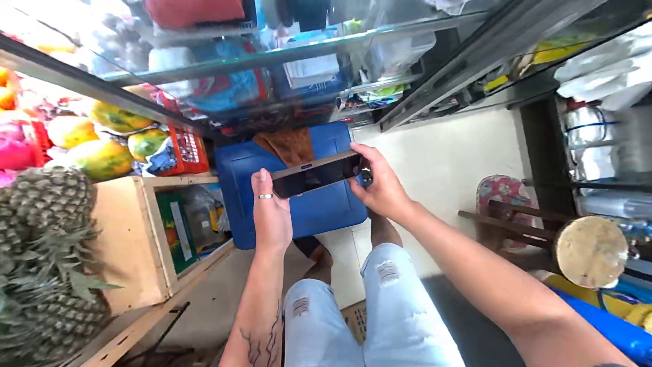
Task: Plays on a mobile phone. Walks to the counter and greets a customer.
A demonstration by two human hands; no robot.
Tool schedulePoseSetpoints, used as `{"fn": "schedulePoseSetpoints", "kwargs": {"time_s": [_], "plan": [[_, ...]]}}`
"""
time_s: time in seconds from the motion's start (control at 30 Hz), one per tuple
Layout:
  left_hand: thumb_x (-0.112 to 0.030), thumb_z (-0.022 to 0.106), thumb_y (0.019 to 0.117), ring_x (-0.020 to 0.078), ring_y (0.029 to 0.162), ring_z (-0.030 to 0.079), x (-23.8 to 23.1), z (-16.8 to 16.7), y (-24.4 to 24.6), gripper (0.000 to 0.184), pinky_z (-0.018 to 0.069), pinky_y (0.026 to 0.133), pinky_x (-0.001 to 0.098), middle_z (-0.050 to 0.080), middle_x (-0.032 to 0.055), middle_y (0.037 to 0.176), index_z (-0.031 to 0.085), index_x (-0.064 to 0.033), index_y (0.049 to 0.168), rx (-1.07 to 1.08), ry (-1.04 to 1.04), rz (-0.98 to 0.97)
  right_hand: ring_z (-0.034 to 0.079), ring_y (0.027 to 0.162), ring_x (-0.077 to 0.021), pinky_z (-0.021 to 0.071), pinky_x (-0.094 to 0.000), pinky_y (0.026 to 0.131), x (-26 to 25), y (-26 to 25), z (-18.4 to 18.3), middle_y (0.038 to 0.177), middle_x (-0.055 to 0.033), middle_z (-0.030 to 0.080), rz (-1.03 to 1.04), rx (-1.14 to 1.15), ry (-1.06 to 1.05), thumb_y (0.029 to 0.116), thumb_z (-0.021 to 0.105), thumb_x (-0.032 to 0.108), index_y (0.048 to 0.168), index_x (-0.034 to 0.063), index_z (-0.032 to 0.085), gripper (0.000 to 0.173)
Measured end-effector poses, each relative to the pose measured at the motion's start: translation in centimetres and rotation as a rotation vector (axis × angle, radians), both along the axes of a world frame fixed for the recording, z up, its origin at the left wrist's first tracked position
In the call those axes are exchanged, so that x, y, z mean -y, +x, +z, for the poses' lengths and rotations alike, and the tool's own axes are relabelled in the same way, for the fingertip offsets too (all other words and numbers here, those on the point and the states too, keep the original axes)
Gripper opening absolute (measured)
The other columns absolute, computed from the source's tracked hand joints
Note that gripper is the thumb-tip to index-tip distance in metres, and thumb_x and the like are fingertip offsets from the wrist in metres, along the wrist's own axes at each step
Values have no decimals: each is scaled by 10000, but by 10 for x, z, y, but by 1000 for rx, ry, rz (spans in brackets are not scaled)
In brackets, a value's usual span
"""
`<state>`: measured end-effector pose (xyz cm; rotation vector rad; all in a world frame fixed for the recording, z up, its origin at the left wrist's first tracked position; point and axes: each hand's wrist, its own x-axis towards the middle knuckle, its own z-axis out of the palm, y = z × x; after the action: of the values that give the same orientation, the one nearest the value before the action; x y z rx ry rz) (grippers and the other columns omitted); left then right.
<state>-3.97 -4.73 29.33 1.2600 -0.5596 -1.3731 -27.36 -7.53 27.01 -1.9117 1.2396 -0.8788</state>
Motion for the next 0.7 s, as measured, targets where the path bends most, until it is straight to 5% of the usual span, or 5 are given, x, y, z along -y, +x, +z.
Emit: {"fn": "schedulePoseSetpoints", "kwargs": {"time_s": [0.17, 0.33, 0.4, 0.53, 0.7], "plan": [[-512, 216, 1086, 217, 1066, 666, 0, 3, -7, 516, 601, 801, 382, 619, 58, 1298, 422, -231, 1468, 55, -23, -122, 628, 1183, -239, 594, -432, 946, 7, -9, 11, 1500, -129, 454, 49, 215, 364, 785, 747, -28, 1602, 172, 246, 978], [-295, 470, 1012, 226, 997, 678, -1, -21, -34, 507, 602, 746, 365, 609, 97, 1296, 392, -257, 1512, -23, 13, -70, 633, 1193, -268, 610, -449, 925, 27, -24, 1, 1423, -106, 532, 52, 469, 630, 792, 765, 21, 1570, 202, 308, 921], [-167, 472, 983, 236, 1023, 670, -3, -24, -48, 539, 601, 770, 381, 593, 108, 1311, 379, -233, 1510, -6, -16, -45, 646, 1150, -249, 617, -427, 887, 33, -27, 0, 1356, -100, 565, 5, 479, 645, 822, 739, 60, 1539, 203, 358, 825], [-128, 485, 967, 246, 1057, 661, -9, -26, -73, 553, 605, 786, 397, 591, 103, 1311, 394, -233, 1502, 55, -35, 19, 672, 1055, -183, 623, -377, 828, 41, -27, 2, 1251, -72, 612, -88, 323, 581, 809, 811, 186, 1445, 195, 426, 744], [-78, 585, 945, 218, 937, 697, -8, -29, -96, 531, 616, 690, 356, 639, 90, 1206, 415, -212, 1430, 182, 32, 175, 646, 1071, -150, 603, -349, 841, 50, -28, -1, 1244, -59, 589, -47, 238, 551, 805, 820, 240, 1413, 190, 436, 721]]}}
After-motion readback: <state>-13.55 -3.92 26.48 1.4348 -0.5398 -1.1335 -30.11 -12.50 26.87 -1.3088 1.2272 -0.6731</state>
